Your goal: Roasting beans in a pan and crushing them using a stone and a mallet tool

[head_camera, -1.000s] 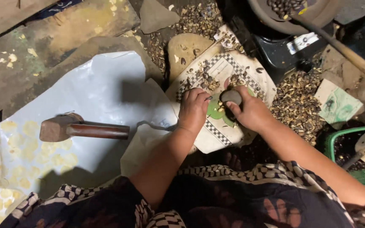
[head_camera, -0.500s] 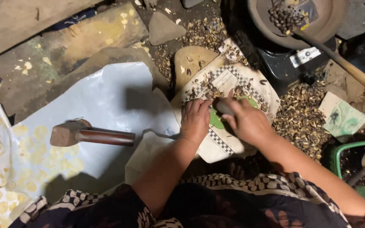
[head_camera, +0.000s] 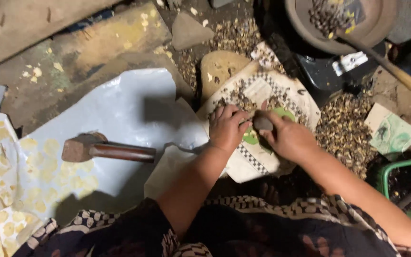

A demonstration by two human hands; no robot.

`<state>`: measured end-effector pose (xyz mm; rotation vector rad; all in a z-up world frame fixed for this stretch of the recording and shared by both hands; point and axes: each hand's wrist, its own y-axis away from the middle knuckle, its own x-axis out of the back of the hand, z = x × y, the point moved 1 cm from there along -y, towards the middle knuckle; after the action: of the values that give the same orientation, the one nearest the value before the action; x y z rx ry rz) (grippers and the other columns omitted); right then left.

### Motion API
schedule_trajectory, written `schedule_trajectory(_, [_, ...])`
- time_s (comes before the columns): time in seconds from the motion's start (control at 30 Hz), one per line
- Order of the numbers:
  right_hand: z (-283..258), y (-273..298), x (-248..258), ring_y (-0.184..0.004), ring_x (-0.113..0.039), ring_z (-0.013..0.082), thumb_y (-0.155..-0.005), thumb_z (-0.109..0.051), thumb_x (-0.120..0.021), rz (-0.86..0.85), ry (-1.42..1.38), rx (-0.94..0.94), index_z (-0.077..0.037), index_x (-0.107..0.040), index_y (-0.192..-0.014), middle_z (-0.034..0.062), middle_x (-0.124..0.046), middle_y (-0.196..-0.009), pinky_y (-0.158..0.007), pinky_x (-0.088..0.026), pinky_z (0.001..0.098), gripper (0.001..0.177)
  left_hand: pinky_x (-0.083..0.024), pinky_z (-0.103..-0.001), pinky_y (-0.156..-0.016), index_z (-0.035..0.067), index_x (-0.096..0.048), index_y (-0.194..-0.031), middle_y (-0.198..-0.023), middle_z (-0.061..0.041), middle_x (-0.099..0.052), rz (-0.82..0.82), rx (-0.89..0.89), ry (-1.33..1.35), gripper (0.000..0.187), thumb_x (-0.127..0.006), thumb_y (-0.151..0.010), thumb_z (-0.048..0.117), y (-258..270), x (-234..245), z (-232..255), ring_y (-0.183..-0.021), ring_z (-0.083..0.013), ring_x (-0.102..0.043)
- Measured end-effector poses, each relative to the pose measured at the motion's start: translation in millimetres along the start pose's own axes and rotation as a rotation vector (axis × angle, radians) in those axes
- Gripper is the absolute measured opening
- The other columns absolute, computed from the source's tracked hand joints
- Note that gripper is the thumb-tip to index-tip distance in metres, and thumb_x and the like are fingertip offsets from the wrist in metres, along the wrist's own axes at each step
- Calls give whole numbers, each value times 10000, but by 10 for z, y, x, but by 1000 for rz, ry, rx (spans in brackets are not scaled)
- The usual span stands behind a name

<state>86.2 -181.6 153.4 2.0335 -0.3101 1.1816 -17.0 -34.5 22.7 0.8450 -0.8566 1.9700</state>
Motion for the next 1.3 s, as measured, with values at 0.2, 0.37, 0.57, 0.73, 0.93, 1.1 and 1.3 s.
schedule_trajectory(0.2, [-277,-38,39,-966,-706,530,-974,-421,-554,84,-14,54,-261,-422,-1462,267,-612,-1203,-854,-575,634,531,-484,-482,-956,139,-568,-1389,-1289,-117,-576,10,11,-97,765,-783,-697,388,203,386,246,-1221,-324,-579])
schedule_trajectory(0.37, [40,-207,-81,-1041,-674,553,-975,-430,-542,81,-111,-15,-239,-382,-1489,297,-636,-1176,-898,-544,647,571,-484,-436,-952,202,-626,-1338,-1215,-56,-597,37,-88,-144,493,-692,-860,302,151,218,52,-1186,-282,-588])
schedule_trajectory(0.57, [-110,-159,112,-1069,-683,526,-960,-415,-570,-30,-193,-152,-272,-383,-1462,297,-696,-1136,-954,-536,612,554,-510,-382,-903,259,-690,-1202,-1071,0,-626,82,-119,-59,286,-633,-929,198,48,71,-98,-1044,-233,-629])
schedule_trajectory(0.73, [-155,53,-73,-971,-718,508,-983,-455,-506,72,39,-21,-266,-386,-1473,247,-647,-1141,-857,-583,598,539,-526,-408,-880,213,-711,-1095,-1062,-24,-627,144,-92,33,278,-754,-822,175,-10,-64,-158,-1023,-263,-632])
schedule_trajectory(0.93, [-6,63,42,-989,-705,530,-955,-437,-558,29,-1,-21,-285,-392,-1492,252,-658,-1122,-862,-580,618,582,-496,-433,-904,305,-715,-977,-1112,40,-586,50,-21,18,201,-789,-790,306,-23,3,20,-1093,-255,-593])
schedule_trajectory(1.1, [-63,-122,-68,-1027,-672,549,-987,-427,-565,170,-156,49,-227,-366,-1508,299,-607,-1186,-865,-563,633,592,-525,-465,-860,244,-641,-1263,-1163,-37,-591,37,96,-77,457,-777,-826,247,77,314,78,-1098,-286,-608])
schedule_trajectory(1.3, [-36,-191,72,-1033,-674,559,-985,-407,-586,149,-132,48,-220,-418,-1485,300,-620,-1178,-881,-555,645,560,-532,-390,-840,290,-687,-1150,-1055,9,-616,104,-53,-86,260,-691,-896,233,70,60,-152,-984,-228,-635])
